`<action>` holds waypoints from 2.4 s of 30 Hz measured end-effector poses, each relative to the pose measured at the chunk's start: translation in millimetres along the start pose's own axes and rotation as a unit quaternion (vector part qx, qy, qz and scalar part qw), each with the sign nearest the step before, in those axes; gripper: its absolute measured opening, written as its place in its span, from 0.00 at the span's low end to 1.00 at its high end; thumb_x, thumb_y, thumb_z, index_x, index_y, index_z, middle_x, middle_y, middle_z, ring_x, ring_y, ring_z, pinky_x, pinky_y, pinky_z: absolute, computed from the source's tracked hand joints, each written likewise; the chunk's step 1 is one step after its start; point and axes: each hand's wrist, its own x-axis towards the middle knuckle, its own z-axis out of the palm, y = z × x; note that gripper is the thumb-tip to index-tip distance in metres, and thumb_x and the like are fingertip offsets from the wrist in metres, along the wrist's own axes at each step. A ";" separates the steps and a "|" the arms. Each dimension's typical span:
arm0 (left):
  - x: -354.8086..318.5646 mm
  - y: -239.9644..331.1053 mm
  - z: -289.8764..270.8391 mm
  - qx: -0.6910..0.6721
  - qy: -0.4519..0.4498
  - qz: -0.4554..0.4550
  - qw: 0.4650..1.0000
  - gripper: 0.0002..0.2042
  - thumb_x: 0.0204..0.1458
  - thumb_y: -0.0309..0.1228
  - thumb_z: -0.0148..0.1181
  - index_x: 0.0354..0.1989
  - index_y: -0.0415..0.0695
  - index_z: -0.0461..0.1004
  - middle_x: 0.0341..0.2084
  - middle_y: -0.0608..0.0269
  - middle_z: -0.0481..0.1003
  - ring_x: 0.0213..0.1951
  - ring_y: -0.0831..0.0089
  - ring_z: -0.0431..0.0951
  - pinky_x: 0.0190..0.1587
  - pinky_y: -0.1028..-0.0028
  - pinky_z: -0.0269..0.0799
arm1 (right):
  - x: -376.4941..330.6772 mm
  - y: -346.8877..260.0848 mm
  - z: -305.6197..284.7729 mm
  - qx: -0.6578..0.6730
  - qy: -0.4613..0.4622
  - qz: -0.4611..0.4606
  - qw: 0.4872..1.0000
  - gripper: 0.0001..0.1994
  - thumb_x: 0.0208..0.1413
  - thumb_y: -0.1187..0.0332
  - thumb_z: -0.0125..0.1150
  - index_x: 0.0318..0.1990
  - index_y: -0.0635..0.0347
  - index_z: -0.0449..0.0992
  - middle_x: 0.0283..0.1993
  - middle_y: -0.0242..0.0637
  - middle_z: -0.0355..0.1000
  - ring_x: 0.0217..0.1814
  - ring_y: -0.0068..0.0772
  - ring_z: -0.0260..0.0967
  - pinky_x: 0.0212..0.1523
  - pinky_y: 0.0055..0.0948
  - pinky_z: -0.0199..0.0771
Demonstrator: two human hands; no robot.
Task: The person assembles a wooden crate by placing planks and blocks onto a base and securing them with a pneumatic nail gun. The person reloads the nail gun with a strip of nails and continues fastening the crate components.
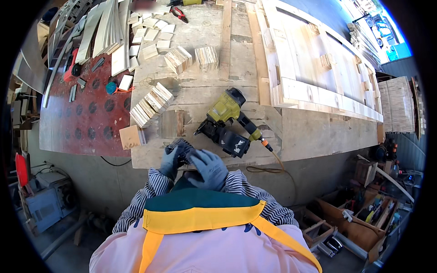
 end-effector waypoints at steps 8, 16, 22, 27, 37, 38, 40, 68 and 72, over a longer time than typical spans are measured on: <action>23.7 41.6 8.9 0.729 0.267 0.276 0.566 0.38 0.42 0.45 0.68 0.63 0.49 0.60 0.59 0.44 0.58 0.62 0.46 0.56 0.61 0.48 0.55 | 15.6 190.3 -40.1 -0.194 0.028 0.255 0.947 0.34 0.49 0.51 0.61 0.61 0.60 0.62 0.63 0.52 0.57 0.65 0.55 0.53 0.64 0.46 0.57; 51.1 11.4 75.2 0.641 0.312 0.342 0.613 0.28 0.47 0.46 0.64 0.53 0.40 0.69 0.48 0.46 0.69 0.50 0.49 0.69 0.53 0.56 0.65 | 36.2 257.2 -15.3 -0.099 -0.144 0.356 0.918 0.39 0.51 0.50 0.59 0.66 0.57 0.52 0.48 0.54 0.71 0.50 0.53 0.71 0.51 0.47 0.70; 101.2 -77.8 143.4 0.047 0.302 0.177 0.936 0.41 0.47 0.34 0.70 0.63 0.33 0.49 0.53 0.45 0.65 0.49 0.67 0.71 0.48 0.74 0.71 | 27.0 287.7 -11.4 -0.065 -0.162 0.355 0.918 0.35 0.52 0.63 0.55 0.68 0.52 0.50 0.61 0.56 0.60 0.57 0.54 0.67 0.53 0.50 0.68; 82.9 -65.4 169.6 -0.035 0.252 0.239 0.937 0.49 0.46 0.25 0.70 0.68 0.34 0.36 0.55 0.47 0.62 0.50 0.69 0.70 0.52 0.75 0.70 | 25.6 288.8 -4.5 -0.097 -0.156 0.363 0.914 0.45 0.47 0.44 0.62 0.67 0.55 0.49 0.56 0.59 0.64 0.53 0.54 0.69 0.52 0.48 0.69; 92.3 -58.2 176.1 0.283 0.349 -0.072 0.890 0.31 0.53 0.55 0.55 0.46 0.34 0.75 0.33 0.47 0.79 0.36 0.59 0.80 0.37 0.66 0.74 | 45.6 248.8 -16.8 -0.123 -0.202 0.370 0.899 0.39 0.52 0.51 0.59 0.67 0.57 0.50 0.52 0.55 0.67 0.50 0.51 0.71 0.48 0.46 0.72; 100.2 -69.2 166.7 0.302 0.364 -0.068 0.878 0.32 0.52 0.57 0.55 0.43 0.34 0.77 0.34 0.47 0.79 0.37 0.58 0.80 0.38 0.65 0.74 | 46.6 246.3 -18.2 -0.119 -0.202 0.373 0.898 0.39 0.52 0.51 0.59 0.67 0.57 0.50 0.52 0.55 0.67 0.50 0.51 0.71 0.48 0.46 0.72; 118.8 -92.5 146.3 0.337 0.406 -0.060 0.847 0.33 0.51 0.58 0.55 0.40 0.32 0.77 0.32 0.45 0.79 0.38 0.54 0.80 0.39 0.62 0.73 | 43.8 253.4 -5.5 -0.128 -0.185 0.363 0.904 0.38 0.52 0.51 0.59 0.66 0.57 0.51 0.53 0.56 0.67 0.50 0.52 0.71 0.48 0.47 0.72; 118.0 16.5 53.2 0.872 -0.038 0.072 0.482 0.18 0.43 0.42 0.66 0.33 0.40 0.74 0.30 0.60 0.80 0.35 0.62 0.80 0.38 0.66 0.77 | 59.5 206.3 -59.8 -0.032 -0.193 0.430 0.881 0.32 0.54 0.57 0.57 0.64 0.59 0.53 0.54 0.60 0.67 0.54 0.57 0.69 0.53 0.51 0.70; 101.6 -18.1 129.1 0.435 0.192 -0.112 0.873 0.22 0.54 0.50 0.55 0.36 0.39 0.74 0.20 0.56 0.75 0.21 0.62 0.77 0.26 0.66 0.73 | 49.1 223.7 -41.5 -0.051 -0.211 0.414 0.884 0.34 0.55 0.57 0.57 0.66 0.58 0.51 0.55 0.59 0.66 0.55 0.56 0.69 0.53 0.50 0.70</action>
